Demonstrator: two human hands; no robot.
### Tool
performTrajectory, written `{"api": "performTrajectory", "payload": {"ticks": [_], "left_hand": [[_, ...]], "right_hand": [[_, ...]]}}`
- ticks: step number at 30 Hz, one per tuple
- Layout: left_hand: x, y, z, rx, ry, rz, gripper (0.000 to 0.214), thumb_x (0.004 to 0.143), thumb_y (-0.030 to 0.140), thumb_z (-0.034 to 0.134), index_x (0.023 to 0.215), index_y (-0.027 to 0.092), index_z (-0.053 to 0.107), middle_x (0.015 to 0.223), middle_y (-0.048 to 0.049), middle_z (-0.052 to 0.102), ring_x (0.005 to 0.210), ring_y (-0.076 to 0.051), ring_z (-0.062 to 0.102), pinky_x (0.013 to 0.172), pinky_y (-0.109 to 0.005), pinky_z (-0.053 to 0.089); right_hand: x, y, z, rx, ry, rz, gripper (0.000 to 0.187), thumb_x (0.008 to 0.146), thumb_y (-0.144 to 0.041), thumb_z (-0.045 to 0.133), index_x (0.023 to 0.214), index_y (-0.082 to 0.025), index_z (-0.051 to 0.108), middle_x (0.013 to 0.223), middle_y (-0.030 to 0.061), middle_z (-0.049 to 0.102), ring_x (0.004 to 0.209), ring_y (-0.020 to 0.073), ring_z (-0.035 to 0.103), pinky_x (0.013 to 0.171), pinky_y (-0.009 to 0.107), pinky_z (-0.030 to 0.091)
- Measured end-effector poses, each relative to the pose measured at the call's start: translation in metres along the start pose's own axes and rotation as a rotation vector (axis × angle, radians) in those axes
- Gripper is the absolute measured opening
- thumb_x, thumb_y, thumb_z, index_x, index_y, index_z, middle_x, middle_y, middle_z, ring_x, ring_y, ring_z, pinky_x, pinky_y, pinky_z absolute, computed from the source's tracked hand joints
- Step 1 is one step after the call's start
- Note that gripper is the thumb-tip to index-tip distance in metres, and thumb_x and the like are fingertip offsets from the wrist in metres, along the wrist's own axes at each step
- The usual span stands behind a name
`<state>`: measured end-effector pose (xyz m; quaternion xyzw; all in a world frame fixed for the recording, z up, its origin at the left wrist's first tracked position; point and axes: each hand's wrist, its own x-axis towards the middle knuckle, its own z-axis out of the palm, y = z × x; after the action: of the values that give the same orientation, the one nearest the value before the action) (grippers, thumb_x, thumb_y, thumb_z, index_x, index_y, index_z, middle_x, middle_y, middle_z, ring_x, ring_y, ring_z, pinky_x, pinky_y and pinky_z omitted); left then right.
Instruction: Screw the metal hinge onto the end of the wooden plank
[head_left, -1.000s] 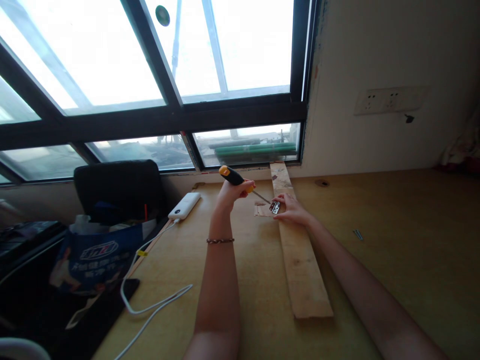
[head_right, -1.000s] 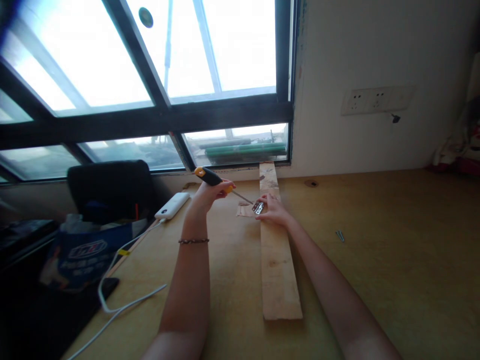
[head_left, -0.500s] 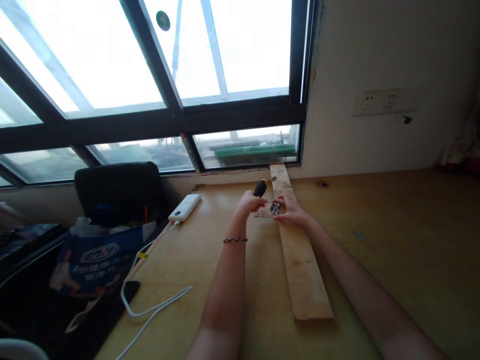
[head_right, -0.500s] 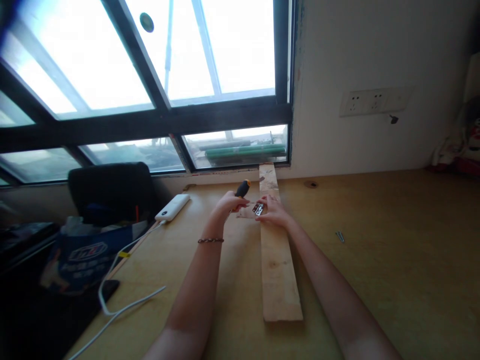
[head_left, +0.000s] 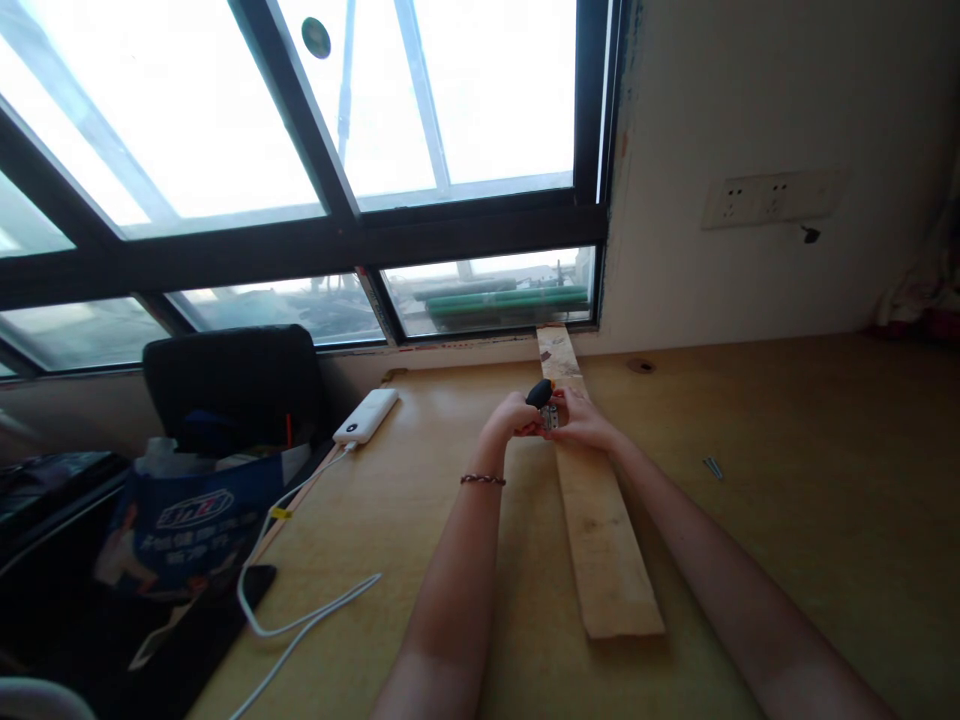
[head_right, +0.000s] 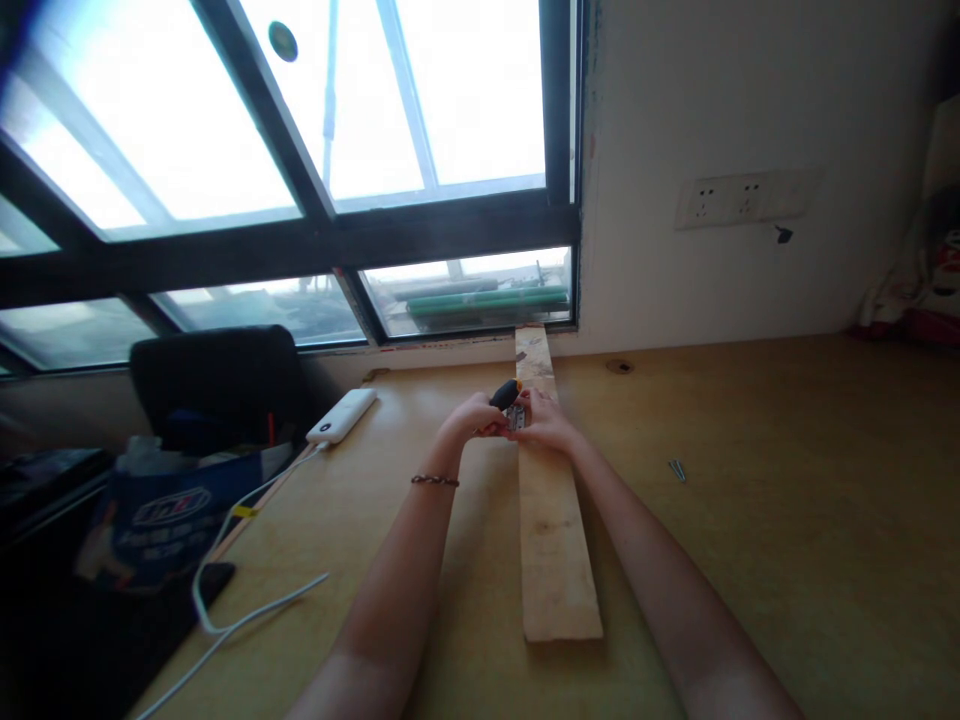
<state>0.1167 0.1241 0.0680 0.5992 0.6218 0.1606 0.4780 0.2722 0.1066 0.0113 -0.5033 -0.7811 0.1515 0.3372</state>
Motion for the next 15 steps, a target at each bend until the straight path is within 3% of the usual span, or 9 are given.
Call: {"api": "performTrajectory", "payload": {"ticks": [4, 11, 15], "left_hand": [[0.003, -0.004, -0.005, 0.003, -0.053, 0.006, 0.012, 0.057, 0.01, 0.063, 0.049, 0.011, 0.054, 0.042, -0.0043, 0.055, 0.035, -0.008, 0.044, 0.036, -0.018, 0.032], [0.01, -0.009, -0.012, -0.142, 0.015, 0.125, 0.017, 0.052, 0.018, 0.071, 0.051, 0.009, 0.057, 0.039, -0.0006, 0.048, 0.032, -0.007, 0.037, 0.035, -0.02, 0.026], [0.011, -0.008, -0.008, -0.177, 0.07, 0.191, 0.013, 0.051, 0.014, 0.07, 0.056, 0.008, 0.06, 0.037, 0.0026, 0.044, 0.033, -0.006, 0.038, 0.036, -0.02, 0.027]], "right_hand": [[-0.001, -0.002, -0.002, -0.014, -0.028, -0.011, 0.067, 0.057, -0.046, 0.072, 0.115, -0.017, 0.054, 0.115, 0.0096, 0.049, 0.107, 0.0266, 0.045, 0.093, 0.04, 0.035], [0.0, 0.002, -0.001, -0.026, -0.032, -0.018, 0.063, 0.057, -0.044, 0.073, 0.113, -0.021, 0.056, 0.113, 0.0074, 0.049, 0.105, 0.0248, 0.046, 0.091, 0.039, 0.037], [0.0, 0.003, 0.0, -0.027, -0.024, -0.033, 0.063, 0.057, -0.045, 0.073, 0.113, -0.021, 0.056, 0.112, 0.0072, 0.049, 0.103, 0.0245, 0.047, 0.09, 0.039, 0.038]]}}
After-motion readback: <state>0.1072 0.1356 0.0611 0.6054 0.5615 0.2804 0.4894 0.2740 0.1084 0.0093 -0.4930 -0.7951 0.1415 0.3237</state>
